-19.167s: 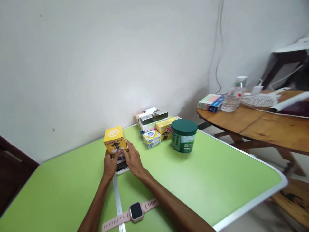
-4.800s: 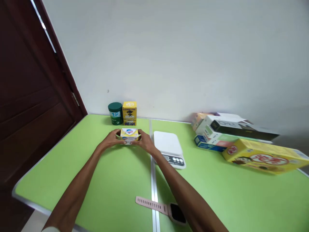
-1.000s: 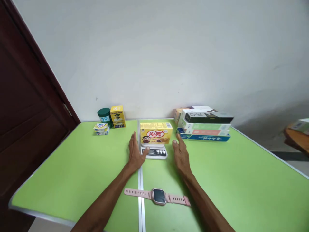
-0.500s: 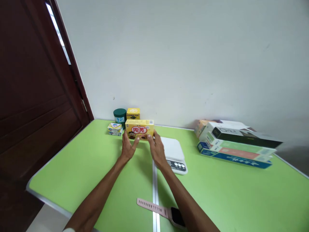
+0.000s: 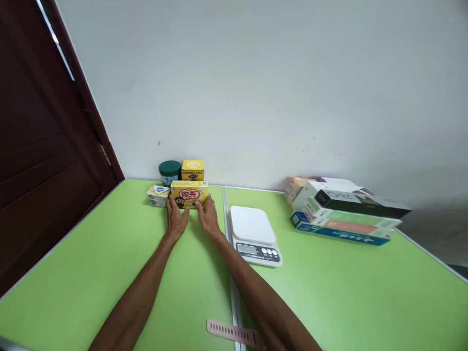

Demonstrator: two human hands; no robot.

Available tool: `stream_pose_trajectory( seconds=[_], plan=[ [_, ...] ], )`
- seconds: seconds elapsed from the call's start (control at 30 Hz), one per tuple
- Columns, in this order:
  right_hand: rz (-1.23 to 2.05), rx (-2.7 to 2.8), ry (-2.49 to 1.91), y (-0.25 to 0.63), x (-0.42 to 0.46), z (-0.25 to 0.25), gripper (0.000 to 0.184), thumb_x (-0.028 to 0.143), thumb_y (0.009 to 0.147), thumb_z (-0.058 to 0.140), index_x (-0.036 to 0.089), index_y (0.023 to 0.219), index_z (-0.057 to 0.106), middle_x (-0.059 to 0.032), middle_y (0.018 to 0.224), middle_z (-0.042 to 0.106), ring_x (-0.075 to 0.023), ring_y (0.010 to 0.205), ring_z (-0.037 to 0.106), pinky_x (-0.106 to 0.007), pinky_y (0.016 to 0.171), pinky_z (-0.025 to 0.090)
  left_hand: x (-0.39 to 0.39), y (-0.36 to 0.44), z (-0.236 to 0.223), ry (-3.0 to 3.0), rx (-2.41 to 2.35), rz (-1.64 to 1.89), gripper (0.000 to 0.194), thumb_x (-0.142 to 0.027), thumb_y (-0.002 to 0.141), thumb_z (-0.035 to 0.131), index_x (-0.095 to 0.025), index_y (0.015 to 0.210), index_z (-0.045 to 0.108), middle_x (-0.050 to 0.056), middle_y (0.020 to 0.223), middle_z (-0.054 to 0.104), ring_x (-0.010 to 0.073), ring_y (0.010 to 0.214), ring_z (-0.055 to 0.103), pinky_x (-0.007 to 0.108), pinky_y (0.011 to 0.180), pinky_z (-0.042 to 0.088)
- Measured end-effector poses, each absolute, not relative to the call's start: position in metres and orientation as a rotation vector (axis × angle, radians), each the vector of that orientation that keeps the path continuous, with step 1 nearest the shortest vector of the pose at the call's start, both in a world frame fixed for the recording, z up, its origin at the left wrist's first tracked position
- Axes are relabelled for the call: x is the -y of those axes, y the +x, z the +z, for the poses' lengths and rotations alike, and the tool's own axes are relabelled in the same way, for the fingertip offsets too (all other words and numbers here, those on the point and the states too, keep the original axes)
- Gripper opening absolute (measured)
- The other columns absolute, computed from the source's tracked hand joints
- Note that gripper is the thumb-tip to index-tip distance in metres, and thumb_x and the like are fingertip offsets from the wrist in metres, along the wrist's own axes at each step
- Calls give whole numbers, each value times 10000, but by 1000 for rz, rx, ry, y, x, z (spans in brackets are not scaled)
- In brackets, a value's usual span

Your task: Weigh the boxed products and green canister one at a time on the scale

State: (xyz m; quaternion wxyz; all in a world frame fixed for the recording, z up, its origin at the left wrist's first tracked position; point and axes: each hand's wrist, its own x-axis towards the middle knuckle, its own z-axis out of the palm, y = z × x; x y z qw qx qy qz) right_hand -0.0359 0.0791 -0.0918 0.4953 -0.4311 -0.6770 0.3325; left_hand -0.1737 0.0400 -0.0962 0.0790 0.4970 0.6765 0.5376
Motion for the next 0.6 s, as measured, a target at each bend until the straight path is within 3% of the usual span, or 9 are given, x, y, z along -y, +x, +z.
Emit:
stream_pose_trajectory(
  seconds=[0.13, 0.3, 0.43, 0.6],
  plan=[
    [901, 1622, -1106, -43, -74, -92, 934, 691, 960, 432, 38, 1618, 318, -261, 1619, 423, -388, 1537, 350, -546, 1283, 262, -32, -171, -93, 1591, -2126, 1594, 983, -318, 841, 682, -7, 1624, 175, 322, 1655, 261, 407, 1599, 251, 569, 1317, 205],
    [971, 1618, -1121, -43, -75, -89, 796, 542, 962, 529, 134, 1619, 342, -192, 1624, 458, -364, 1542, 357, -558, 1282, 271, -27, -168, -89, 1635, -2188, 1544, 988, -302, 839, 680, -52, 1635, 151, 299, 1671, 240, 420, 1603, 219, 615, 1302, 214],
    [1043, 1631, -1124, -46, -75, -79, 875, 459, 901, 630, 109, 1634, 305, -187, 1658, 421, -363, 1568, 324, -526, 1294, 264, -24, -170, -86, 1698, -2238, 1507, 969, -330, 863, 666, -21, 1625, 152, 315, 1673, 202, 426, 1609, 189, 597, 1309, 193],
    [1026, 1722, -1074, -30, -40, -65, 882, 341, 902, 641, 94, 1654, 251, -211, 1691, 354, -391, 1585, 289, -598, 1298, 227, -18, -171, -77, 1798, -2252, 1510, 955, -338, 861, 672, -27, 1620, 182, 304, 1658, 219, 428, 1599, 205, 585, 1309, 210]
  ],
)
